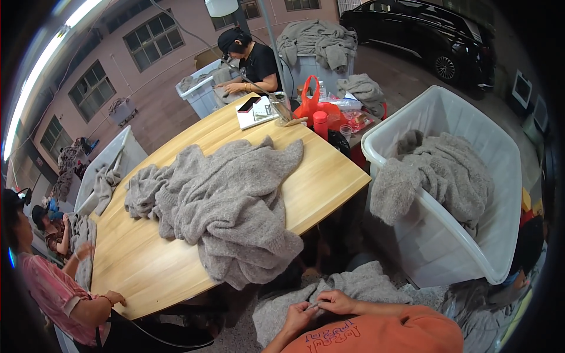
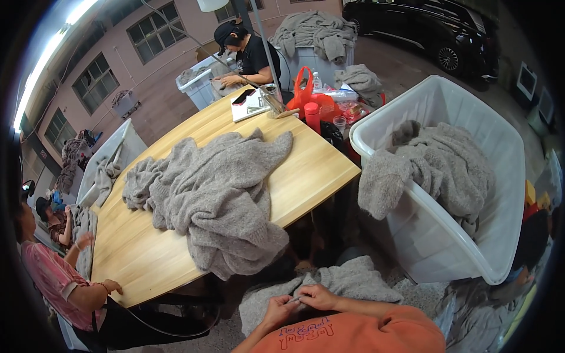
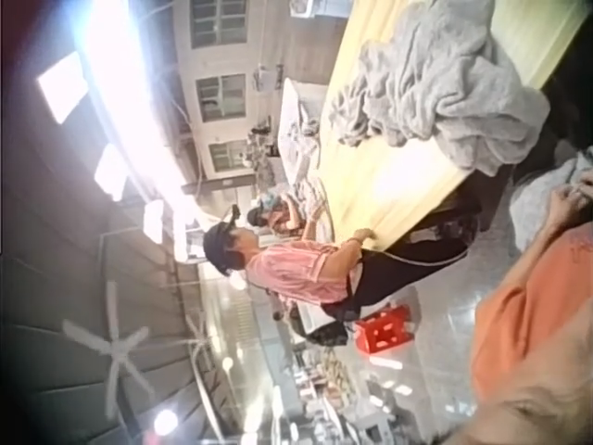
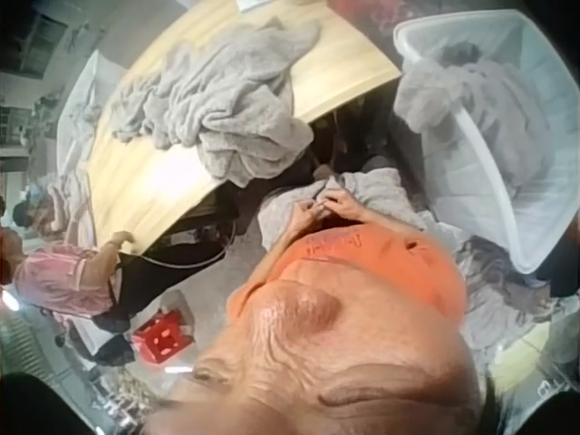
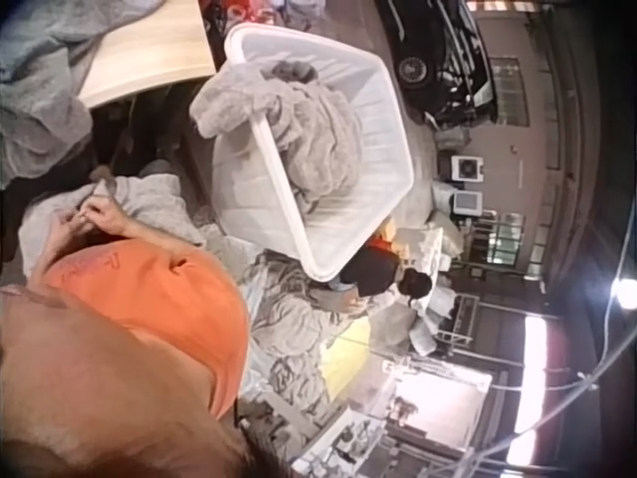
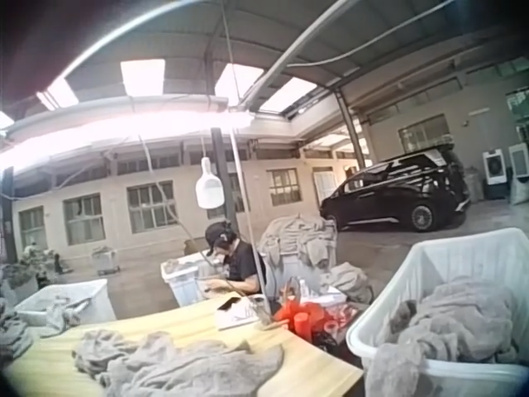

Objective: Inspecting and sorting fabric pieces in a factory.

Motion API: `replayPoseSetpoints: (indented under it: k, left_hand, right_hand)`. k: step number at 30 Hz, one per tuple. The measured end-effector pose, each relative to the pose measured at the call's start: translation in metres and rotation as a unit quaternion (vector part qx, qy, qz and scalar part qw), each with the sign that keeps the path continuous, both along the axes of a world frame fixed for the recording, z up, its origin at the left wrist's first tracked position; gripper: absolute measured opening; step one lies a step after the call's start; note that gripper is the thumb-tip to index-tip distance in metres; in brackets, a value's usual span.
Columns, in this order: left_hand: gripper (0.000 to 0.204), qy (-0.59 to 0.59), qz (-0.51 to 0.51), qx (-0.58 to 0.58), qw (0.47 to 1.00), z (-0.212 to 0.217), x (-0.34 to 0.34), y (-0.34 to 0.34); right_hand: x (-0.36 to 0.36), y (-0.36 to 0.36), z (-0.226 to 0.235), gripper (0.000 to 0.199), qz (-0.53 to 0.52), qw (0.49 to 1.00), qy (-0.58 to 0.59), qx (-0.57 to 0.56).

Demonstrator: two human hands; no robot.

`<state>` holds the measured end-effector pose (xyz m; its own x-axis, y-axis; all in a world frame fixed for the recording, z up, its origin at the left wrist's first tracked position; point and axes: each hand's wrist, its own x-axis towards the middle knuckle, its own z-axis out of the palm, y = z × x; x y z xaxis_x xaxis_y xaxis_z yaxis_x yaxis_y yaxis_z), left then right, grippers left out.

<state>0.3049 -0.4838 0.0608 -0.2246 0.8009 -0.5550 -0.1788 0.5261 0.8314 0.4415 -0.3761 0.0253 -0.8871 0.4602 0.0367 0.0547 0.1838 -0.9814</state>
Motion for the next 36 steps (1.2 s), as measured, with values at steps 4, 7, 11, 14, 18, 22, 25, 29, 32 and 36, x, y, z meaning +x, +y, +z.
replayPoseSetpoints:
  k: [4,7,11,14,18,22,25,29,32,36]
  left_hand:
    - [0.007,-0.048,-0.011,-0.027,0.998,-0.015,-0.010,-0.010]
    - [0.006,-0.105,0.033,-0.014,0.994,-0.021,-0.015,-0.016]
    - [0.006,-0.167,0.074,0.001,0.983,-0.021,-0.019,-0.018]
    - [0.004,-0.176,0.083,0.014,0.981,-0.032,-0.028,-0.017]
    - [0.004,-0.116,0.099,0.076,0.985,-0.038,-0.036,-0.020]
    - [0.003,-0.114,0.103,0.080,0.985,-0.033,-0.038,-0.026]
    - [0.002,-0.143,0.097,0.075,0.982,-0.027,-0.037,-0.032]
    - [0.006,-0.204,0.099,0.059,0.972,-0.040,-0.039,-0.036]
    - [0.005,-0.244,0.160,0.038,0.956,-0.049,-0.041,-0.021]
    - [0.007,-0.193,0.189,0.044,0.962,-0.088,-0.049,0.001]
  right_hand:
    - [0.025,0.005,0.004,0.017,-0.064,0.981,-0.005,0.181]
    - [0.053,0.009,-0.006,0.020,0.049,0.962,-0.187,0.193]
    - [0.063,0.007,-0.018,0.018,0.028,0.949,-0.201,0.242]
    - [0.057,0.009,-0.011,0.018,0.008,0.943,-0.204,0.262]
    - [0.052,0.014,0.006,0.021,0.112,0.891,-0.358,0.254]
    - [0.053,0.003,-0.003,0.018,0.097,0.903,-0.317,0.273]
    - [0.056,-0.004,-0.003,0.012,0.097,0.875,-0.383,0.282]
    - [0.069,0.001,-0.008,0.011,-0.001,0.848,-0.428,0.314]
    - [0.065,0.015,-0.010,0.022,-0.114,0.937,-0.200,0.262]
    - [0.040,0.028,-0.014,0.031,-0.101,0.933,-0.028,0.344]
